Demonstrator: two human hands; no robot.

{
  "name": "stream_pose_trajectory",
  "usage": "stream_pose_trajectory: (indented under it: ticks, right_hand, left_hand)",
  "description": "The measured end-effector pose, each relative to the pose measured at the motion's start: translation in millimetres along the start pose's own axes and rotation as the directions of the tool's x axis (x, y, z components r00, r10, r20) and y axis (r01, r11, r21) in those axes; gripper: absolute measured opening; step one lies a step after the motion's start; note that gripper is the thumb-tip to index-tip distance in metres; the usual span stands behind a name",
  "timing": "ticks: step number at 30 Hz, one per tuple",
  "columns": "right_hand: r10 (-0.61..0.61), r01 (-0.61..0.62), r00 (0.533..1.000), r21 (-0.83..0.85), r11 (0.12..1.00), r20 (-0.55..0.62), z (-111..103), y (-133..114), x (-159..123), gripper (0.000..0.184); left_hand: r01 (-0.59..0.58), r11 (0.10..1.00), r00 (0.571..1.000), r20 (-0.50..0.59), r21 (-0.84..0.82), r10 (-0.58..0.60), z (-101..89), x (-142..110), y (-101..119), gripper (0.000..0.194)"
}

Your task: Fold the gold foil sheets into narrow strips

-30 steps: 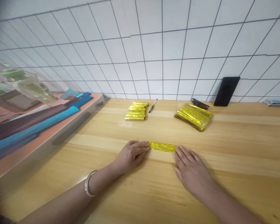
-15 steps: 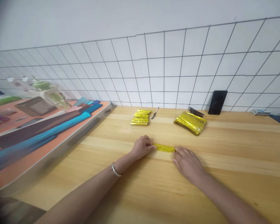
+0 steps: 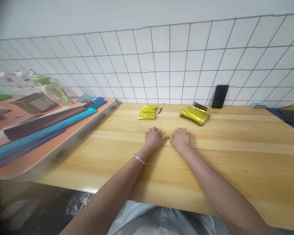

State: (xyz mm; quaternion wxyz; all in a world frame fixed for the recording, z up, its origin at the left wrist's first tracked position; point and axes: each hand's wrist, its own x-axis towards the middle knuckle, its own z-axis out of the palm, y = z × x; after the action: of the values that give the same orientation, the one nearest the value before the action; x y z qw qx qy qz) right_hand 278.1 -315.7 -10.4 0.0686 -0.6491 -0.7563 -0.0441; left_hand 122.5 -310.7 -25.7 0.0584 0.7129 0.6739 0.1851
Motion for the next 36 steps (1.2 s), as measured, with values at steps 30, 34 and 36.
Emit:
stream_pose_trajectory:
  ticks: [30,34,36]
  right_hand:
    - [0.075,-0.098,0.991,0.207,0.973,0.114,13.3,120.7,9.7,0.061]
    - [0.107,-0.120,0.991,0.204,0.972,0.074,23.5,122.3,9.2,0.055]
    - [0.119,-0.127,0.992,0.206,0.970,0.052,29.7,117.5,12.1,0.053]
  left_hand:
    - [0.001,0.994,0.984,0.178,-0.107,0.018,-7.1,31.5,-55.8,0.038]
    - [-0.035,0.993,0.996,0.075,-0.109,0.043,-7.3,27.2,-48.0,0.028]
    - [-0.075,0.991,0.997,0.008,-0.114,0.076,-7.5,22.3,-36.8,0.020]
